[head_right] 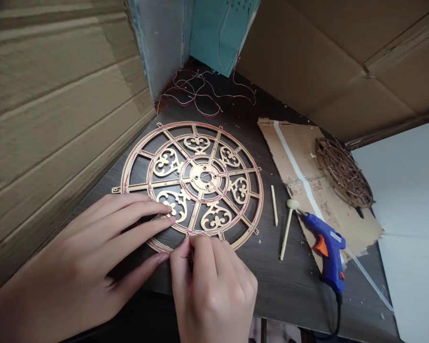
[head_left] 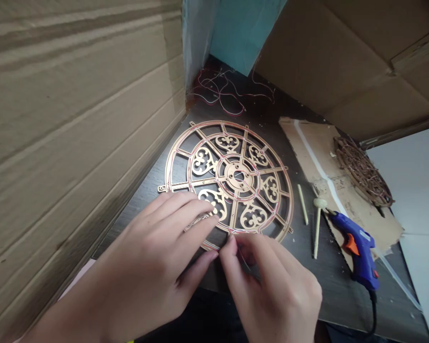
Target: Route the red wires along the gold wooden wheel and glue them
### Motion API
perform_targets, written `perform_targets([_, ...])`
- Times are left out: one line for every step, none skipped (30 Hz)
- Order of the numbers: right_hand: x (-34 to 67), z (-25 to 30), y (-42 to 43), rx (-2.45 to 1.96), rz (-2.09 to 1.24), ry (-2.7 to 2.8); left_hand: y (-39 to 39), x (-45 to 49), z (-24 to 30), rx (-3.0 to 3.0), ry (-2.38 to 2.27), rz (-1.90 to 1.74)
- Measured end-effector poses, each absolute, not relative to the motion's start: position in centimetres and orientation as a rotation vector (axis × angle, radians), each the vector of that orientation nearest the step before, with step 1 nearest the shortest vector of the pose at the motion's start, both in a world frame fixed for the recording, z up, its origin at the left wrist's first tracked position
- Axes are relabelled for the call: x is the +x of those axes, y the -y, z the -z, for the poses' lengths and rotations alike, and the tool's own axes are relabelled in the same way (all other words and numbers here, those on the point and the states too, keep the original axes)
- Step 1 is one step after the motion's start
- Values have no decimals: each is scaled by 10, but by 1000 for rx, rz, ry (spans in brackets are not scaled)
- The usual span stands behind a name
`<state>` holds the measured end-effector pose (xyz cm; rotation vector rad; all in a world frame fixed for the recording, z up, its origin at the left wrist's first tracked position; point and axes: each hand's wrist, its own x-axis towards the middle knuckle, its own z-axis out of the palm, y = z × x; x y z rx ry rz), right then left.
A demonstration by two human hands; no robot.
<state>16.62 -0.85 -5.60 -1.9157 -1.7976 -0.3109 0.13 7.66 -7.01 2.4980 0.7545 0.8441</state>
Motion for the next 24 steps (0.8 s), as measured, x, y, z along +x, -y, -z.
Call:
perform_targets([167, 55, 8, -1917, 299, 1809, -77, 1, 70, 2497, -753, -841])
perform_targets([167, 54, 9, -1923, 281, 1820, -77, 1, 70, 2497, -750, -839])
perform_targets([167, 53, 9, -1930, 268, 1832, -76, 1, 70, 2497, -750, -838])
perform_targets([167, 53, 9, -1940, 265, 1840, -76, 1, 70, 2496, -752, -835])
perform_targets([167, 53, 9, -1953, 274, 1839, -76, 0, 70, 2493, -754, -838])
perform_targets([167, 53, 9, -1965, 289, 1834, -76, 0, 70, 2487, -756, -837])
perform_targets([166, 53, 9, -1975, 305, 1828, -76, 0, 70, 2483, -754, -839])
perform_targets([166, 53, 8, -1983, 324, 1821, -76, 0, 70, 2479, -753, -836])
perform_targets([165, 53, 8, -1990, 341, 1813, -76, 0, 70, 2479, -751, -831])
perform_targets([165, 53, 8, -1997, 349, 1810, -75, 1, 71, 2482, -748, -831])
perform_targets([165, 53, 8, -2001, 357, 1808, -75, 0, 71, 2486, -745, -827])
perform_targets([164, 53, 8, -2006, 363, 1808, -75, 0, 72, 2490, -736, -821])
perform_targets([164, 53, 8, -2013, 365, 1810, -75, 0, 72, 2496, -727, -826])
perform_targets([163, 52, 8, -2018, 368, 1810, -75, 0, 73, 2500, -722, -830])
perform_targets([163, 52, 9, -2024, 367, 1812, -74, 0, 73, 2505, -716, -835])
perform_targets([162, 52, 9, -2028, 367, 1813, -74, 0, 74, 2508, -711, -840])
perform_targets([162, 52, 9, -2034, 368, 1812, -74, 0, 74, 2510, -711, -842])
perform_targets([162, 52, 10, -2039, 368, 1812, -74, 0, 73, 2512, -712, -848])
perform_targets([162, 52, 11, -2038, 373, 1812, -74, 1, 73, 2512, -711, -848])
perform_targets([162, 52, 11, -2037, 377, 1810, -74, 1, 73, 2512, -706, -849])
perform_targets([163, 52, 11, -2035, 377, 1810, -74, 1, 73, 2512, -701, -853])
perform_targets([163, 52, 12, -2033, 381, 1806, -74, 1, 73, 2511, -700, -857])
perform_targets([163, 52, 12, -2030, 379, 1806, -74, 1, 73, 2508, -696, -858])
perform_targets([163, 53, 12, -2030, 372, 1808, -74, 1, 73, 2501, -692, -859])
